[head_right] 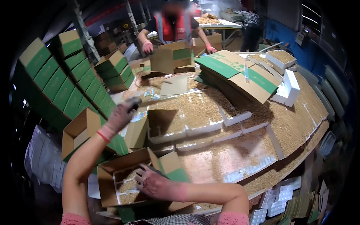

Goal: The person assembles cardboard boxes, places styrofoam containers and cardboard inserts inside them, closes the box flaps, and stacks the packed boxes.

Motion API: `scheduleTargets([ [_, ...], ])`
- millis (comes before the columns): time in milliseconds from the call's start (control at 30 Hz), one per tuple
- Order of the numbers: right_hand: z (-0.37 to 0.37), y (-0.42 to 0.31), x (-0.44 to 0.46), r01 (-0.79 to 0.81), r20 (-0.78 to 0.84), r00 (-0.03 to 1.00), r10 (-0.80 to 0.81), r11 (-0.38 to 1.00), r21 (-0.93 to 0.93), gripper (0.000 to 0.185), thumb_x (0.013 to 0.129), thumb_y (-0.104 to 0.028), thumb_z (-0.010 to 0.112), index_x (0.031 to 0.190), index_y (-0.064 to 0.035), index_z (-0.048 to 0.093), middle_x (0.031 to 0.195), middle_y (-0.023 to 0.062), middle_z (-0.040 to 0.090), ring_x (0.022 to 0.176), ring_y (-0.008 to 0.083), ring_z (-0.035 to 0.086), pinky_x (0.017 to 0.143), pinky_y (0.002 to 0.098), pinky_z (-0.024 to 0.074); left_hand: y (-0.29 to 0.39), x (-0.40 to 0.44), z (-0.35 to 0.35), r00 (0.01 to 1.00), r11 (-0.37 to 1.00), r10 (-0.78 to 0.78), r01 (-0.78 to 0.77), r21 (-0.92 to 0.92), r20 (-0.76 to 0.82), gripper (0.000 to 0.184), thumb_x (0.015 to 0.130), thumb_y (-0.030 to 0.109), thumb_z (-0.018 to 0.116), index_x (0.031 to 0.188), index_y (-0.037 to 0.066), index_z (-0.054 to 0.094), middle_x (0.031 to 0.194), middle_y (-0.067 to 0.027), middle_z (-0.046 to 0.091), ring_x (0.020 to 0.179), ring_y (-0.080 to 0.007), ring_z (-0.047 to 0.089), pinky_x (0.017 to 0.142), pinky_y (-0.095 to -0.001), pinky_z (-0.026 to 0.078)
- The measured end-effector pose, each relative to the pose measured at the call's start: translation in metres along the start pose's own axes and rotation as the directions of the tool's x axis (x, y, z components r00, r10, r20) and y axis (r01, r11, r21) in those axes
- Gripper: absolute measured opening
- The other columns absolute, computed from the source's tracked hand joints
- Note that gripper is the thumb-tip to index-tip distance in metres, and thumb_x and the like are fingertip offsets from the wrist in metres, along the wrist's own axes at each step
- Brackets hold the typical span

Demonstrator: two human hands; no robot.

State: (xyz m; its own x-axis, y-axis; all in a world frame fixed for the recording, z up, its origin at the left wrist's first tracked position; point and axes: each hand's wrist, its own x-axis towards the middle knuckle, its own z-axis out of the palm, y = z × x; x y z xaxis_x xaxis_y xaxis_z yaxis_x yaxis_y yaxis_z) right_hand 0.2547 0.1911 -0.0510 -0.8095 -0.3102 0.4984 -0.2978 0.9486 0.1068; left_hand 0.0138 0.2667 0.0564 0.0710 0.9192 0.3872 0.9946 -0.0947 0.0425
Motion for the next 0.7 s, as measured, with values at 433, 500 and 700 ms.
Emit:
scheduleTargets([
  [433, -0.181, -0.019, 0.078, -0.209, -0.196, 0.882, 0.429, 0.728, 0.653, 0.063, 0.08, -0.035, 0.068, 0.133, -0.0105, 0.046, 0.13, 0.0204, 0.046, 0.109, 0.037, 0.053, 0.093, 0.0534, 0.0436, 0.014, -0.29, -0.042, 0.743, 0.839, 0.537, -0.519, -0.164, 0.399, 0.02, 0.083, 0.015, 0.05, 0.102, 0.017, 0.057, 0.101, -0.008, 0.05, 0.108, -0.0272, 0.049, 0.097, -0.0492, 0.04],
  [500, -0.098, -0.03, 0.093, -0.397, 0.395, 0.867, 0.306, 0.901, 0.174, 0.078, 0.077, -0.044, 0.072, 0.142, -0.0161, 0.039, 0.145, 0.0208, 0.032, 0.124, 0.0434, 0.041, 0.098, 0.0651, 0.0341, 0.009, -0.297, -0.035, 0.74, 0.839, 0.51, -0.54, -0.065, 0.438, 0.021, 0.083, 0.02, 0.052, 0.102, 0.016, 0.062, 0.107, -0.0081, 0.052, 0.107, -0.0266, 0.049, 0.098, -0.0513, 0.039],
  [700, 0.025, -0.032, 0.064, -0.095, 0.538, 0.833, 0.128, 0.992, -0.088, 0.075, 0.078, -0.043, 0.068, 0.142, -0.0164, 0.038, 0.136, 0.0219, 0.043, 0.118, 0.0443, 0.048, 0.091, 0.0488, 0.0464, 0.024, -0.275, -0.077, 0.732, 0.826, 0.121, -0.449, 0.341, 0.67, 0.029, 0.083, 0.018, 0.052, 0.109, 0.011, 0.062, 0.114, -0.0135, 0.058, 0.117, -0.0346, 0.049, 0.106, -0.0572, 0.03],
])
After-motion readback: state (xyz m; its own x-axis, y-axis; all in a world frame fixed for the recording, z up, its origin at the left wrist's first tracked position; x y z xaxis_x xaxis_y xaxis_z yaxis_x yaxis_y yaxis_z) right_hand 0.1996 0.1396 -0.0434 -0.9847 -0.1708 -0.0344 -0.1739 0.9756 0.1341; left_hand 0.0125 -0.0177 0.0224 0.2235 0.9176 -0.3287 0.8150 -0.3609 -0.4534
